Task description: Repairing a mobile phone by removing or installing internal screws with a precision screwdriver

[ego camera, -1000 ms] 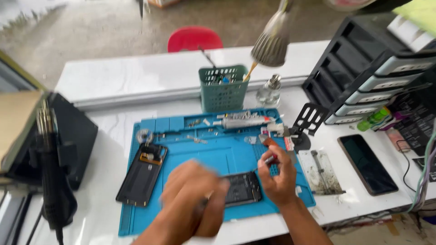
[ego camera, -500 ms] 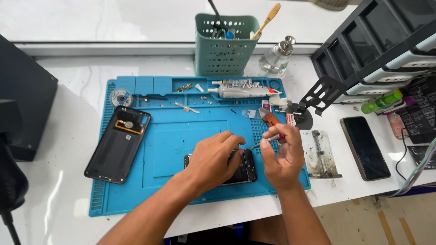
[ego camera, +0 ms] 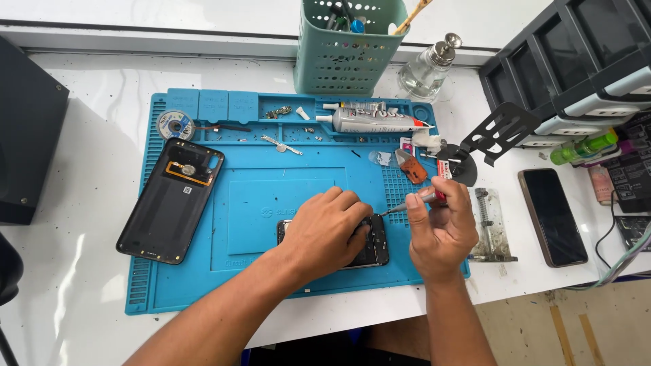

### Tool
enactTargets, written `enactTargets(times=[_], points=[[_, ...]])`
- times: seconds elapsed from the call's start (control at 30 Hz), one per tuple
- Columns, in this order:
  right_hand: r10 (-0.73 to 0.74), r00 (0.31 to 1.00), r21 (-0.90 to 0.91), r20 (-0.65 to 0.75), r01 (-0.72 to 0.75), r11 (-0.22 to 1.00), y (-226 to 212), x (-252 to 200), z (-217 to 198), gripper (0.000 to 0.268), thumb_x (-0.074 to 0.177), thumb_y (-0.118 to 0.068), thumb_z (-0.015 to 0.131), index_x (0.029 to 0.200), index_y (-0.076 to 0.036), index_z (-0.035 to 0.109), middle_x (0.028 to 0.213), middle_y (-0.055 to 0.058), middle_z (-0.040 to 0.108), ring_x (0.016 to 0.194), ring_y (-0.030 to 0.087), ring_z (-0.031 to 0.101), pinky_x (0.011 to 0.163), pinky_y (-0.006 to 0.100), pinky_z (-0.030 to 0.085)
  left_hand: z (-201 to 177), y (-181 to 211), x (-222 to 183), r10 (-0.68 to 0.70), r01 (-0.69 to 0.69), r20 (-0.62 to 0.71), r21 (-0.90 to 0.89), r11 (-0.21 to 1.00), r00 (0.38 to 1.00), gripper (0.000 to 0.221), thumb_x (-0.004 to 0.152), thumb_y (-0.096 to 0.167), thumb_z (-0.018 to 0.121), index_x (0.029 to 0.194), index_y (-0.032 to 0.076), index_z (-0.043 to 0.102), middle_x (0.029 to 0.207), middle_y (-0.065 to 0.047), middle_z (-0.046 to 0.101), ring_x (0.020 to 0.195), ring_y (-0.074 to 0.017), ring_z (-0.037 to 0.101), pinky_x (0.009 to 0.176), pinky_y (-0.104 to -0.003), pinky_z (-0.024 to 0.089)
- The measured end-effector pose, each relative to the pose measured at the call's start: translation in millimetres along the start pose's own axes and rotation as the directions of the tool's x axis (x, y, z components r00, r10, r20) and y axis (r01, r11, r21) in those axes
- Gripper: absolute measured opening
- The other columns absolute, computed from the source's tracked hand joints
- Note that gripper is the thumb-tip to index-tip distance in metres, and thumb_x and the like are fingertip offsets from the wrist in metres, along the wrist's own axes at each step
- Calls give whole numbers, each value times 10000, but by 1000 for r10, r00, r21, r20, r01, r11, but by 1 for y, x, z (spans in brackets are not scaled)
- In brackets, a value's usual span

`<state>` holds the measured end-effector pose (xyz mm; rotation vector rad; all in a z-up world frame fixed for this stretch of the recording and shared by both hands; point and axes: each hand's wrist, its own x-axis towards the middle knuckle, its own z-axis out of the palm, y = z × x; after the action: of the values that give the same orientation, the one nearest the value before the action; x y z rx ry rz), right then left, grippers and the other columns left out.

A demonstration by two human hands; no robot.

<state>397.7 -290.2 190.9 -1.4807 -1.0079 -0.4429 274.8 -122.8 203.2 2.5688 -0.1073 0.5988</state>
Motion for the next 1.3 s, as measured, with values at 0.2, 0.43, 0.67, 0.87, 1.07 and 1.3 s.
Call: enactTargets(times=[0.2,0.43,0.67,0.87,1.07,1.3], points=[[15,1000,37,-3,-15,999,-11,1,2,320,934,90,693,1218,181,575,906,206,580,834,328,710,787,431,626,-5,2,1,-10,10,32,1,1000,999,183,896,194,710,1038,79,709,882,-76,638,831,-228,621,683,-344,517],[-14,1000,-60,19,15,998,-4,3,-1,382,921,48,749,1245,157,579,944,200,597,851,309,707,805,406,603,-5,3,1,5,-5,17,9,1000,1000,218,878,221,731,1037,76,704,874,-78,633,839,-242,614,681,-360,517],[182,978,-27,107,-180,983,-25,0,-4,324,994,23,646,1310,5,575,1088,169,641,971,264,757,870,376,698,5,-1,-2,-16,17,81,-18,1000,997,226,962,246,626,1112,92,694,993,-108,668,822,-305,562,623,-460,464],[52,987,-27,152,-49,998,-27,0,-3,339,977,-3,651,1297,1,539,1132,196,615,1052,285,676,919,369,636,9,0,-3,2,-7,110,37,999,994,236,971,264,620,1114,93,699,1016,-107,669,849,-300,572,635,-447,473],[165,982,-54,89,-160,986,-25,-5,-5,322,990,26,674,1290,-40,576,1088,126,587,960,212,692,780,285,650,11,-1,-1,9,-20,152,75,997,988,252,994,273,608,1148,87,681,1070,-123,659,875,-304,565,655,-453,479],[164,982,40,89,-168,985,-19,-11,-7,379,981,35,633,1346,-19,546,1061,207,702,949,286,750,714,296,625,10,-1,-2,-7,-1,140,55,998,990,240,990,275,610,1141,102,682,1061,-116,651,867,-302,557,646,-451,475]])
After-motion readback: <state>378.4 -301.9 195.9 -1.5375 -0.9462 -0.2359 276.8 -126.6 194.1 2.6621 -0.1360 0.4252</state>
